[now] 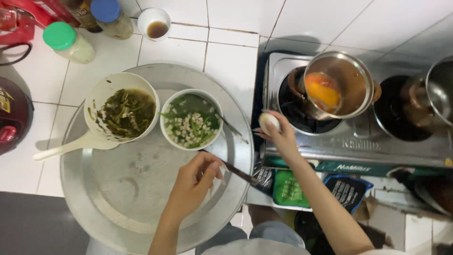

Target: Stirring a tomato-based sauce in a pot and cracking two eggs into it on a gas stove.

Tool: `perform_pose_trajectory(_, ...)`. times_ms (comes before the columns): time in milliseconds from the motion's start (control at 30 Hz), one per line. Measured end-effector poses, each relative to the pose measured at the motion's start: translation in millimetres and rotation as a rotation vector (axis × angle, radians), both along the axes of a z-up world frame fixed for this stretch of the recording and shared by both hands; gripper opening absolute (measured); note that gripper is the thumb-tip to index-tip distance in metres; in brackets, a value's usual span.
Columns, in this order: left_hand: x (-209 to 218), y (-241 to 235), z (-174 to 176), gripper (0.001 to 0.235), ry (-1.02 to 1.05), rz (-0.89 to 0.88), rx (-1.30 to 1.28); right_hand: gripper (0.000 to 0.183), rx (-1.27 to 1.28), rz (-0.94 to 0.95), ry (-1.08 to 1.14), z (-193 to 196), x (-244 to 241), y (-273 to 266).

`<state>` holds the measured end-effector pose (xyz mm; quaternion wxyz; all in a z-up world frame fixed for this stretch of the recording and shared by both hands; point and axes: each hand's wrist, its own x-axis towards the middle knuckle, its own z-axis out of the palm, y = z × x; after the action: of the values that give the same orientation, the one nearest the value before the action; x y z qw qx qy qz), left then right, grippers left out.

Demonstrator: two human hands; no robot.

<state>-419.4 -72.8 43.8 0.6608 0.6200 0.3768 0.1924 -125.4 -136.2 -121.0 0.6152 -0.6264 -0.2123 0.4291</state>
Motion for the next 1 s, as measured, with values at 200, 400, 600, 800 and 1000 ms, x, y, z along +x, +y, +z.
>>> perform_pose_trajectory(200,35,-14,-5,0.016,0.010,0.065,-0.092,0.047,0.166,-0.010,-1.008,20,9,76)
perform_pose_trajectory(400,48,-22,-14,0.017,0.065,0.076,-0.103,0.057,0.203,0.086,-1.179,-29,14,84)
perform_pose_trajectory(600,56,-15,5,0.019,0.022,0.090,-0.093,0.053,0.272,0.068,-1.139,-26,12,81)
perform_pose_trajectory(800,102,32,50,0.038,0.326,-0.071,0.577,0.040,0.277,0.150,-0.287,21,42,52)
perform_pose_trajectory(1000,205,65,69,0.070,0.145,-0.319,0.916,0.051,0.212,0.372,0.157,163,120,-7)
